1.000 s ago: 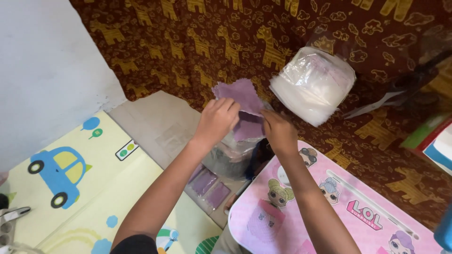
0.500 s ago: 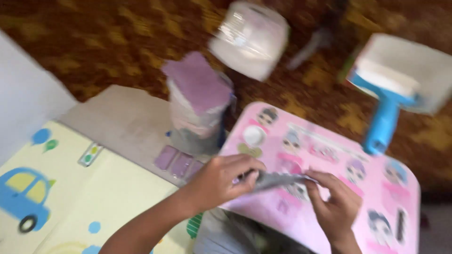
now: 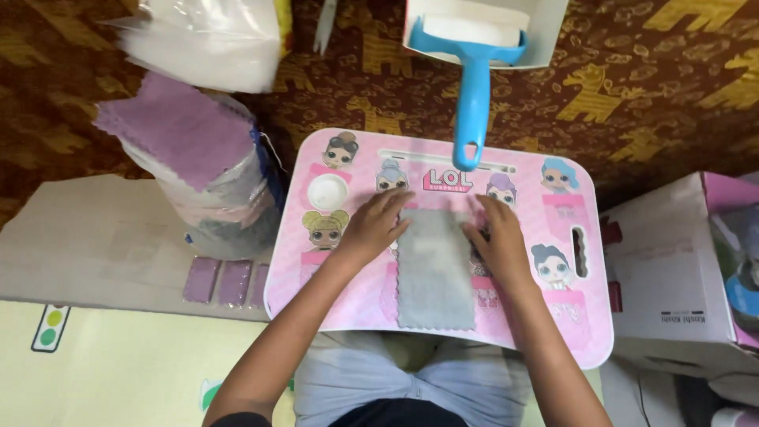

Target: The person cleans a small piece of purple fabric by rolling a lint roller over its surface and then places the fabric inside a transparent plastic bag.

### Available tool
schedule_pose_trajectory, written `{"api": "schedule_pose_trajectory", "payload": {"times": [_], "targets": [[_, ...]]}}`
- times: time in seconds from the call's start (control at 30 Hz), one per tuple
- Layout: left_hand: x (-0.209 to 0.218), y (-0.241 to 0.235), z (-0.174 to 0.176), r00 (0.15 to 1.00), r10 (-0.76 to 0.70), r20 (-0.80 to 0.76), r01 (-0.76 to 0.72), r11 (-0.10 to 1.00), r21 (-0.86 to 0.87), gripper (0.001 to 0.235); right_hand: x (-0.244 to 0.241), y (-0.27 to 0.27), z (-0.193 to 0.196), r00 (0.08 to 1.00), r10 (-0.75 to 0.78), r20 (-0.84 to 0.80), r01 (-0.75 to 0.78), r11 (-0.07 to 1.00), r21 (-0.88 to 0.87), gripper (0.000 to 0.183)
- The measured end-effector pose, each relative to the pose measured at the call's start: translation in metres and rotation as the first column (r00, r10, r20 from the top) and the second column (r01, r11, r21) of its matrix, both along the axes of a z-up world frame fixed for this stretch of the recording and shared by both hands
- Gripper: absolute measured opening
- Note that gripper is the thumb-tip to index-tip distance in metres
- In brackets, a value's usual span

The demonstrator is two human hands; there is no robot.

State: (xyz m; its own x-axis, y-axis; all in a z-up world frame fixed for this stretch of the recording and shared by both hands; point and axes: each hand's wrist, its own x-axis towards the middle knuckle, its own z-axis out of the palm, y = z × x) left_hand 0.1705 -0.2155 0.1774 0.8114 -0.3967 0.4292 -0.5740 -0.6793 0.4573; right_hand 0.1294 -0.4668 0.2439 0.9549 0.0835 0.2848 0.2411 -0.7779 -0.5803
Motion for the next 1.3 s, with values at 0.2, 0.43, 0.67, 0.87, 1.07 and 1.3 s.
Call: {"api": "schedule_pose_trajectory", "payload": {"times": [0.2,0.43,0.67,0.87,1.07,1.3], "targets": [[-0.038,0.001,-0.002,0.990,-0.106,-0.098,0.134,0.929,0.345,0.068,-0.008,-0.032,-0.050,0.983,0.121,-0.138,-0.160,0.933,-0.323,0.039],[-0.022,-0.001,0.008,0.989,-0.066,-0.130,0.114,0.905,0.409,0.068,0.013,-0.036,-0.061,0.992,0.078,-0.100,-0.109,0.930,-0.351,0.039],[0.000,-0.001,0.014,0.955,-0.067,-0.288,0.187,0.892,0.412,0.067,0.034,-0.042,-0.077,0.995,0.075,-0.071,-0.096,0.927,-0.363,0.044],[-0.002,0.000,0.003,0.960,-0.062,-0.274,0.179,0.887,0.427,0.069,0.025,-0.023,-0.037,0.997,0.060,-0.046,-0.069,0.972,-0.225,0.045],[0.002,-0.001,0.006,0.977,-0.083,-0.198,0.166,0.878,0.449,0.072,0.023,0.002,0.038,0.988,0.102,0.115,-0.129,0.956,0.263,0.047],[0.006,0.003,-0.027,0.990,-0.138,-0.035,0.142,0.952,0.271,0.072,0.025,0.044,0.132,0.991,0.109,0.072,-0.126,0.659,0.741,0.077]]}}
